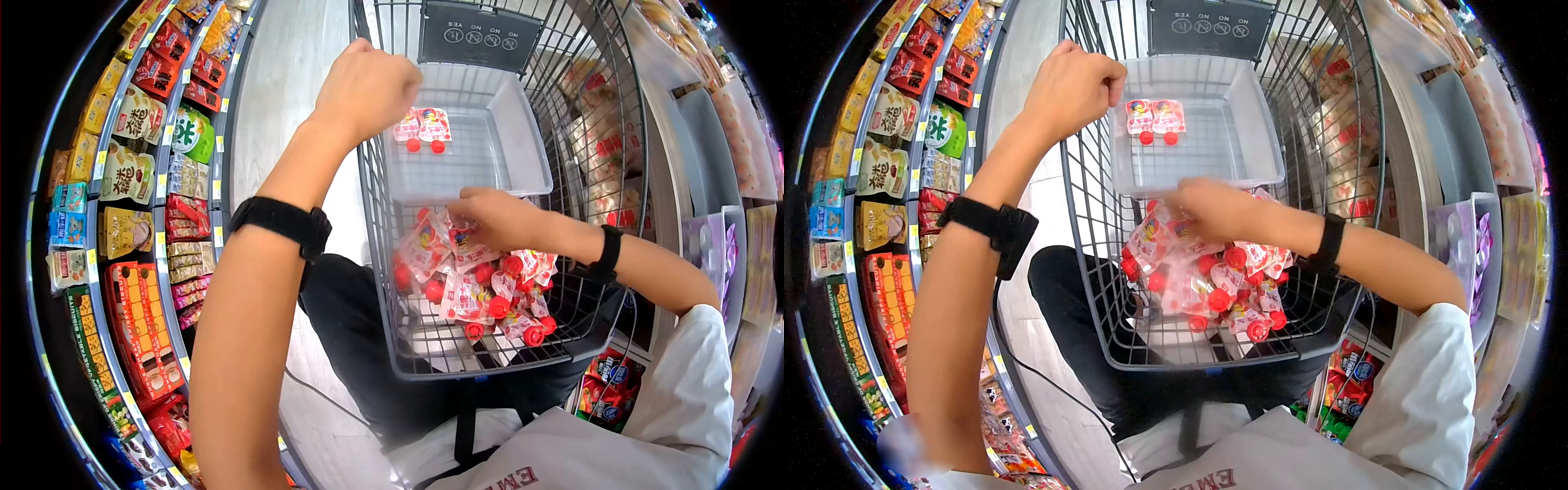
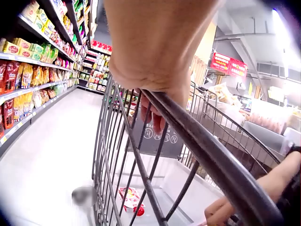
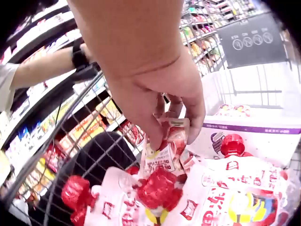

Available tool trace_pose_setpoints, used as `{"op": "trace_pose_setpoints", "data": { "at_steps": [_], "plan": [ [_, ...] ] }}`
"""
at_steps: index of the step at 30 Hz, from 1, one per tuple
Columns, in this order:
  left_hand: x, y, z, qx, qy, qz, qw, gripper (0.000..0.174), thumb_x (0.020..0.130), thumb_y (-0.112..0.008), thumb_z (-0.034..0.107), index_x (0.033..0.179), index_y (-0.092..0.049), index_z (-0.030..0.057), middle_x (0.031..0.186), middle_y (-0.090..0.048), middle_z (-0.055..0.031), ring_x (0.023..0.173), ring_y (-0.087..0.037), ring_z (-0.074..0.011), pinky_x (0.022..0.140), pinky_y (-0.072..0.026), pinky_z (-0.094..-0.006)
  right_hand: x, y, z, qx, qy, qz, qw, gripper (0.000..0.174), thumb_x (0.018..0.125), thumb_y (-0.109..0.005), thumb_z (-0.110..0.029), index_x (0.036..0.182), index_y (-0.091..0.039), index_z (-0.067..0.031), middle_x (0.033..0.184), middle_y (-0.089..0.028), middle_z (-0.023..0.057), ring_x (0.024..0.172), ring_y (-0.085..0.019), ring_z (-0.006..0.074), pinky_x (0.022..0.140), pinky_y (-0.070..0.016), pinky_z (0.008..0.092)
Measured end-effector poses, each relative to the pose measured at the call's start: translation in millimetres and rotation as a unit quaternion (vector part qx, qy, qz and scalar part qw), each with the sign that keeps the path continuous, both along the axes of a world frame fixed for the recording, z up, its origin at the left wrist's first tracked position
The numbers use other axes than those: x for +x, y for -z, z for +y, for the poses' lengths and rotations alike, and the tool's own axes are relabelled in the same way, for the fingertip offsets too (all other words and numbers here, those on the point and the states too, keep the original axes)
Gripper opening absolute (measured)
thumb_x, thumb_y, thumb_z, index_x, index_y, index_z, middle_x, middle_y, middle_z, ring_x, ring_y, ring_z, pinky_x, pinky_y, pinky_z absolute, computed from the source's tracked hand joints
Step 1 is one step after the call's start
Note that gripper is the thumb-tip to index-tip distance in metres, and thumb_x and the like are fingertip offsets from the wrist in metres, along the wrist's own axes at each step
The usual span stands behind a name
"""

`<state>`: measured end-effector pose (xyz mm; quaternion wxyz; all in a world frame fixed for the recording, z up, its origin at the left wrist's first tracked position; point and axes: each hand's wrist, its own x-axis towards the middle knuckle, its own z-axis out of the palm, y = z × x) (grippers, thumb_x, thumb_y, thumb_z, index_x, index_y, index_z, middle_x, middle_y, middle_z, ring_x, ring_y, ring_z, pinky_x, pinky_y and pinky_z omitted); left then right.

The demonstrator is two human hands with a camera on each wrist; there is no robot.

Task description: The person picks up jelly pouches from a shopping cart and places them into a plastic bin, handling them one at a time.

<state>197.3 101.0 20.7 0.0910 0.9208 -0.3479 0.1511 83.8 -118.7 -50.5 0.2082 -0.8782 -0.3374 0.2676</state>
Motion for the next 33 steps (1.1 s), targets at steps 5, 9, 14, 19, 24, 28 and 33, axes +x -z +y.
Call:
{"op": "trace_pose_setpoints", "data": {
  "at_steps": [5, 9, 14, 19, 24, 28, 33],
  "plan": [
    [1.2, 2.7, 4.4, -0.047, 0.03, -0.005, 0.998, 0.007, 0.07, -0.06, 0.009, 0.064, -0.065, 0.01, 0.065, -0.063, -0.0098, 0.064, -0.057, -0.0262, 0.079, -0.0412, -0.0331, 100.3, -15.5, -13.5, 0.149, 0.057, -0.068, 0.985, 0.025, 0.066, -0.073, -0.003, 0.086, -0.058, -0.0055, 0.085, -0.057, 0.0059, 0.085, -0.057, 0.0221, 0.073, -0.0463, 0.0351],
    [1.3, -4.7, -0.4, -0.083, 0.058, -0.001, 0.995, 0.013, 0.065, -0.053, 0.001, 0.058, -0.058, 0.0107, 0.055, -0.059, -0.0031, 0.057, -0.051, -0.0238, 0.079, -0.0386, -0.0318, 215.5, 34.2, -31.9, -0.013, 0.167, -0.032, 0.985, 0.034, 0.064, -0.075, -0.008, 0.097, -0.065, -0.0075, 0.095, -0.066, 0.0148, 0.083, -0.066, 0.0251, 0.066, -0.0527, 0.0357],
    [1.5, -9.1, -4.5, -0.055, 0.025, 0.053, 0.997, 0.014, 0.065, -0.052, -0.002, 0.058, -0.058, 0.0087, 0.055, -0.058, -0.0048, 0.057, -0.052, -0.0233, 0.079, -0.0391, -0.0335, 267.2, 147.4, -44.9, -0.049, 0.242, 0.061, 0.967, 0.03, 0.07, -0.068, -0.008, 0.1, -0.066, -0.0077, 0.091, -0.067, 0.0159, 0.074, -0.067, 0.0264, 0.057, -0.0536, 0.038],
    [4.8, -8.6, -8.3, -0.088, 0.034, 0.07, 0.993, 0.015, 0.064, -0.052, -0.004, 0.061, -0.059, 0.0086, 0.055, -0.058, -0.0035, 0.056, -0.052, -0.0232, 0.077, -0.0395, -0.0333, 261.1, 190.4, -33.7, -0.072, 0.234, -0.097, 0.965, 0.034, 0.065, -0.074, -0.009, 0.098, -0.064, -0.0068, 0.089, -0.068, 0.0164, 0.087, -0.066, 0.0257, 0.062, -0.0557, 0.0385],
    [7.3, -6.9, -5.2, -0.042, 0.037, 0.051, 0.997, 0.016, 0.063, -0.052, -0.005, 0.062, -0.059, 0.0086, 0.054, -0.057, -0.0038, 0.055, -0.051, -0.0237, 0.078, -0.0393, -0.0334, 224.2, 132.9, -16.7, -0.118, 0.334, -0.015, 0.935, 0.066, 0.065, -0.077, -0.022, 0.121, -0.05, -0.0043, 0.116, -0.057, 0.0276, 0.097, -0.062, 0.0399, 0.081, -0.0518, 0.042],
    [5.5, -7.1, -7.5, -0.056, 0.038, 0.033, 0.997, 0.015, 0.064, -0.052, -0.005, 0.061, -0.059, 0.0082, 0.052, -0.056, -0.0041, 0.055, -0.051, -0.0239, 0.078, -0.0392, -0.0335, 181.2, 116.7, -7.9, -0.148, 0.251, -0.01, 0.956, 0.083, 0.065, -0.078, -0.033, 0.135, -0.04, -0.0092, 0.133, -0.043, 0.0316, 0.12, -0.049, 0.0429, 0.097, -0.0419, 0.0451],
    [6.9, -3.7, -4.8, -0.054, 0.041, 0.039, 0.997, 0.016, 0.065, -0.051, -0.003, 0.061, -0.06, 0.0089, 0.051, -0.056, -0.0047, 0.053, -0.049, -0.0253, 0.078, -0.0395, -0.0331, 174.2, 164.2, 2.3, -0.168, 0.198, -0.062, 0.964, 0.098, 0.064, -0.079, -0.037, 0.142, -0.025, -0.0089, 0.14, -0.026, 0.0323, 0.125, -0.042, 0.0445, 0.095, -0.0391, 0.0575]
  ]
}}
